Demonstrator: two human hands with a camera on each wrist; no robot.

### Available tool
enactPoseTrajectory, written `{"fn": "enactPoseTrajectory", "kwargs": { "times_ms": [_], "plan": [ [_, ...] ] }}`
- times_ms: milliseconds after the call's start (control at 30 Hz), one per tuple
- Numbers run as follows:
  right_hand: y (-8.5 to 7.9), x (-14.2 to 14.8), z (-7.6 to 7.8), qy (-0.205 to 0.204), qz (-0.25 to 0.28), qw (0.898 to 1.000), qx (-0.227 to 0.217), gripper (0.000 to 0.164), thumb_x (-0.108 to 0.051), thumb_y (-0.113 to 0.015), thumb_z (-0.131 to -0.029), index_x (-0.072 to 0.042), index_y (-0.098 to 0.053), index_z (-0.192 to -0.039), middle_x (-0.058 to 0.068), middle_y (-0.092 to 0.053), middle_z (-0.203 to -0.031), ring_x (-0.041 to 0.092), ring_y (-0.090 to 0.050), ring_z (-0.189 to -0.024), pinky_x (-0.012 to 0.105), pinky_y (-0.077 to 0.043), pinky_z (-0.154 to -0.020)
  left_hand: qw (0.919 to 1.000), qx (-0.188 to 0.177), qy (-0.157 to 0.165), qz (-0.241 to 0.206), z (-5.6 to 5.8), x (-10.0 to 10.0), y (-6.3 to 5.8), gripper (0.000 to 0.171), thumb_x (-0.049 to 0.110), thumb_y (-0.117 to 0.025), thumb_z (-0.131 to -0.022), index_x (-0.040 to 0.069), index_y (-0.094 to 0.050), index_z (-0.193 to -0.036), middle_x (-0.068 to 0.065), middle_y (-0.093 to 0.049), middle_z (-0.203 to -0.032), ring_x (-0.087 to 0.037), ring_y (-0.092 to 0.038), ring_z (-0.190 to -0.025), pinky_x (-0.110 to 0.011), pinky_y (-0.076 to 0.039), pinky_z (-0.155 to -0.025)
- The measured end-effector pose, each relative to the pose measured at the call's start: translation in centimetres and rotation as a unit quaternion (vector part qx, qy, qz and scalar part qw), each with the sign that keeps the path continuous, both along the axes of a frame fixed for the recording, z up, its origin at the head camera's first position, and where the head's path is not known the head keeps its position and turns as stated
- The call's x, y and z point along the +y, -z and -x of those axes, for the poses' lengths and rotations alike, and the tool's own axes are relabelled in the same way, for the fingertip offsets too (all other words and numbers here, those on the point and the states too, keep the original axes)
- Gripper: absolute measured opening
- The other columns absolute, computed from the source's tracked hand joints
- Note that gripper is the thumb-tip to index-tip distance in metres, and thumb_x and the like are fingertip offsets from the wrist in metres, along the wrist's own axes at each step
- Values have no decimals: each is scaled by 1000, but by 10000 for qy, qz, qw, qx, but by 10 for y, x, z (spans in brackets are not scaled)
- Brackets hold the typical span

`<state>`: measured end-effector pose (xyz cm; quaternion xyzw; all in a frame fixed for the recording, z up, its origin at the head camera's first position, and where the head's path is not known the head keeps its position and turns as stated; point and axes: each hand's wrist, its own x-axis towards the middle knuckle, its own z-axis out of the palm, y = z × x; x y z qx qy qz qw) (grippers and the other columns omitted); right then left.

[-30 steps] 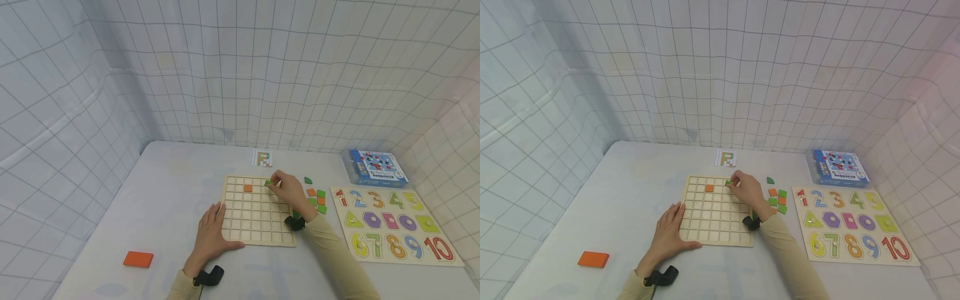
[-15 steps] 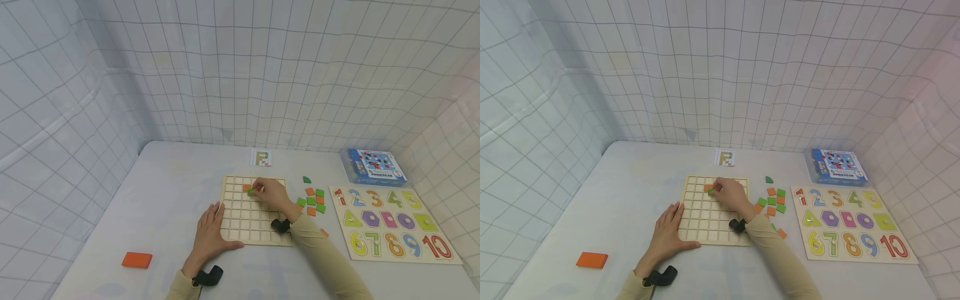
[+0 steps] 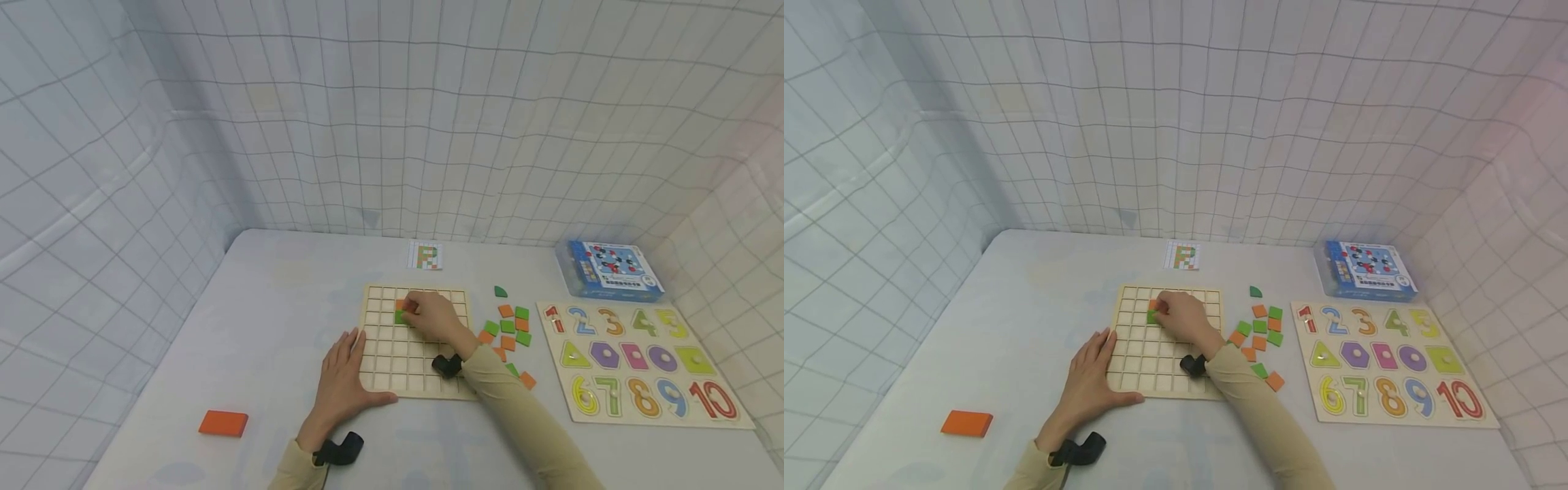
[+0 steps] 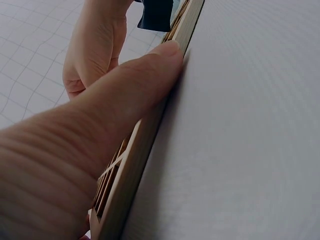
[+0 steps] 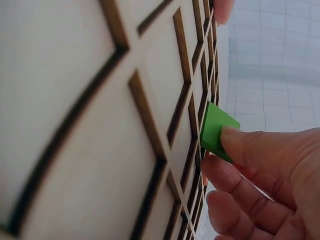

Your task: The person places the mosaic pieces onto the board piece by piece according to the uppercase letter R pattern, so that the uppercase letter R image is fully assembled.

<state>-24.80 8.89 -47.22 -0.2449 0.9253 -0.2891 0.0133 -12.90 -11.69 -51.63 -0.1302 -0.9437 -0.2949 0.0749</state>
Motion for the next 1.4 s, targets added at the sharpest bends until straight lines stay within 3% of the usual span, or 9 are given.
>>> {"fn": "enactPoseTrajectory", "kwargs": {
  "times_ms": [133,333,633,800,967,1133,1400],
  "plan": [
    [0,-1,1,28,-264,9996,-49,9,-23,-69,-88,-15,-66,-87,-7,-64,-82,11,-60,-77,29,-48,-65,10000,68,-10,50,1,0,1,122,64,-80,-57,-3,-30,-146,-20,-29,-149,-37,-20,-137,-55,-20,-106],
    [-5,-2,-2,25,-477,9989,-26,8,-22,-69,-88,-15,-68,-85,-6,-62,-78,10,-56,-69,28,-46,-62,9998,164,-17,74,2,-1,1,123,65,-80,-55,-2,-31,-146,-19,-31,-148,-36,-21,-137,-55,-21,-105],
    [-6,-2,-1,90,-657,9978,17,10,-20,-69,-89,-17,-68,-80,-7,-60,-74,10,-52,-64,28,-44,-59,10000,29,-3,77,4,2,2,125,67,-79,-55,-1,-28,-147,-19,-28,-150,-35,-18,-138,-54,-19,-107],
    [-6,0,-2,18,-597,9981,-170,5,-18,-67,-89,-14,-70,-89,-6,-63,-81,9,-56,-71,28,-47,-64,9999,12,-5,129,3,2,2,125,67,-78,-56,-1,-28,-148,-18,-28,-150,-35,-17,-138,-54,-18,-107],
    [-8,4,-9,-200,-504,9977,-402,20,-19,-67,-89,-9,-70,-106,-3,-63,-88,11,-55,-76,29,-47,-67,9999,-91,-4,112,2,1,0,124,67,-78,-57,-1,-27,-148,-18,-26,-151,-35,-17,-139,-53,-17,-108],
    [-10,11,-16,-428,-468,9978,-189,29,-23,-67,-90,-7,-67,-115,-1,-63,-94,10,-55,-79,29,-48,-69,9998,-130,6,130,2,2,0,124,67,-77,-57,-1,-27,-148,-18,-25,-151,-36,-16,-139,-53,-16,-108],
    [-5,28,-17,-614,-169,9977,243,24,-22,-65,-91,-8,-69,-111,-3,-64,-97,10,-56,-80,27,-48,-69,9998,-123,47,129,2,0,3,124,68,-76,-58,0,-26,-148,-18,-25,-151,-35,-15,-139,-53,-15,-108]
  ]
}}
